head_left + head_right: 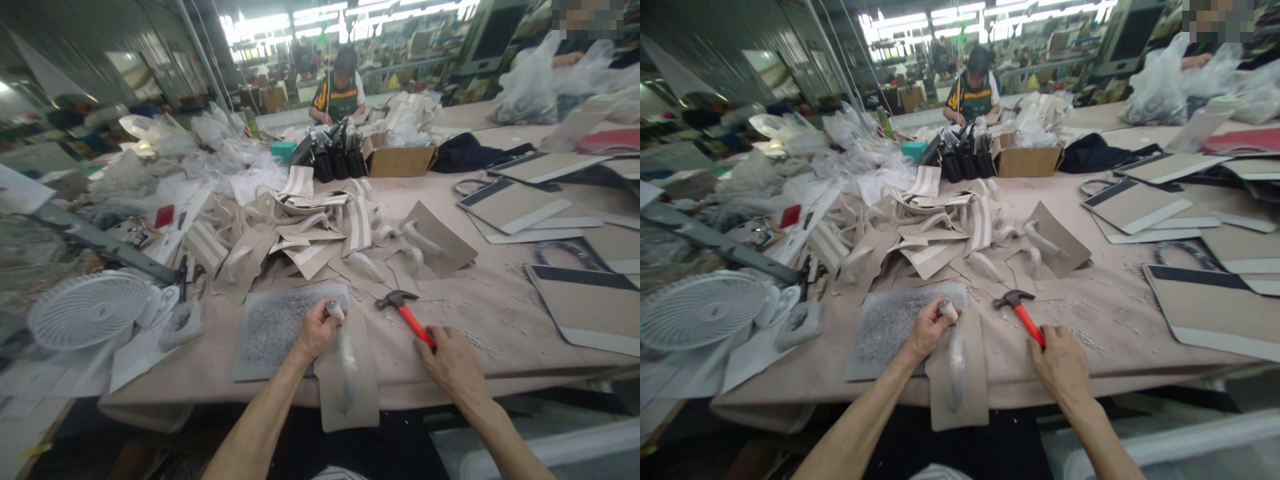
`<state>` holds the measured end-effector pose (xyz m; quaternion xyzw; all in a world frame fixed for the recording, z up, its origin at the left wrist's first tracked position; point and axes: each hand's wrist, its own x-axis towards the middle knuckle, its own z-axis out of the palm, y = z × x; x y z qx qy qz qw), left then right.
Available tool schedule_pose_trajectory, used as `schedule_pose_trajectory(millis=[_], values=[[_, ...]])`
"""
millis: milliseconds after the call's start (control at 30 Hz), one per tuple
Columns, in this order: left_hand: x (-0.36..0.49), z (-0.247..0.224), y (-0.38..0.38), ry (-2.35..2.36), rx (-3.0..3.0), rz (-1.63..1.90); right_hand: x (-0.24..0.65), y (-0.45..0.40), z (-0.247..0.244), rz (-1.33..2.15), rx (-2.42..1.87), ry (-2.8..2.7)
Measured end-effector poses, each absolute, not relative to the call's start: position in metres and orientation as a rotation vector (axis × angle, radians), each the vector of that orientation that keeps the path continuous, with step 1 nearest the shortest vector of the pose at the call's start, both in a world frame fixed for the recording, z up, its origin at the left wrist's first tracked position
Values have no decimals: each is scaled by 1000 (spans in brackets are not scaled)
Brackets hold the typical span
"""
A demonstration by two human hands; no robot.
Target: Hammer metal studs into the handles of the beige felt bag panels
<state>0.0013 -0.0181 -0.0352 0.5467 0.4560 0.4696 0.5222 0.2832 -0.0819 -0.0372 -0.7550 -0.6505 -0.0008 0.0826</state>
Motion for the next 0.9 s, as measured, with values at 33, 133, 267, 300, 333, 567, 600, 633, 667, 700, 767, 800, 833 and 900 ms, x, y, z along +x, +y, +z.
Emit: schedule_pose_trajectory(millis=[33,133,267,300,333,567,600,633,667,700,767,800,833,900], values=[[1,-35,-18,1093,1328,1121,286,-83,-37,25,-2308,-1976],[0,-35,-18,1096,1380,1103,286,-84,-31,207,-2383,-1948],[0,-35,-19,1102,1489,1082,275,-76,-13,1045,-2177,-1529],[0,-35,-19,1104,1523,1079,271,-75,-7,1259,-2075,-1395],[0,-35,-20,1107,1558,1075,266,-75,0,1425,-1981,-1266],[1,-34,-26,1127,1772,1024,229,-88,50,948,-1693,-1467],[1,-35,-26,1132,1773,1024,226,-88,52,764,-1669,-1604],[1,-36,-26,1138,1770,1022,224,-87,54,604,-1642,-1741],[1,-37,-26,1146,1766,1018,223,-85,56,472,-1612,-1875],[1,-37,-26,1151,1764,1013,223,-82,60,370,-1582,-2004],[1,-39,-26,1151,1763,1008,225,-76,77,213,-1519,-2201],[1,-39,-26,1144,1765,1008,226,-73,92,136,-1490,-2234],[2,-39,-26,1134,1766,1012,228,-71,109,54,-1472,-2205],[2,-37,-26,1110,1762,1024,230,-70,144,-80,-1470,-2008]])
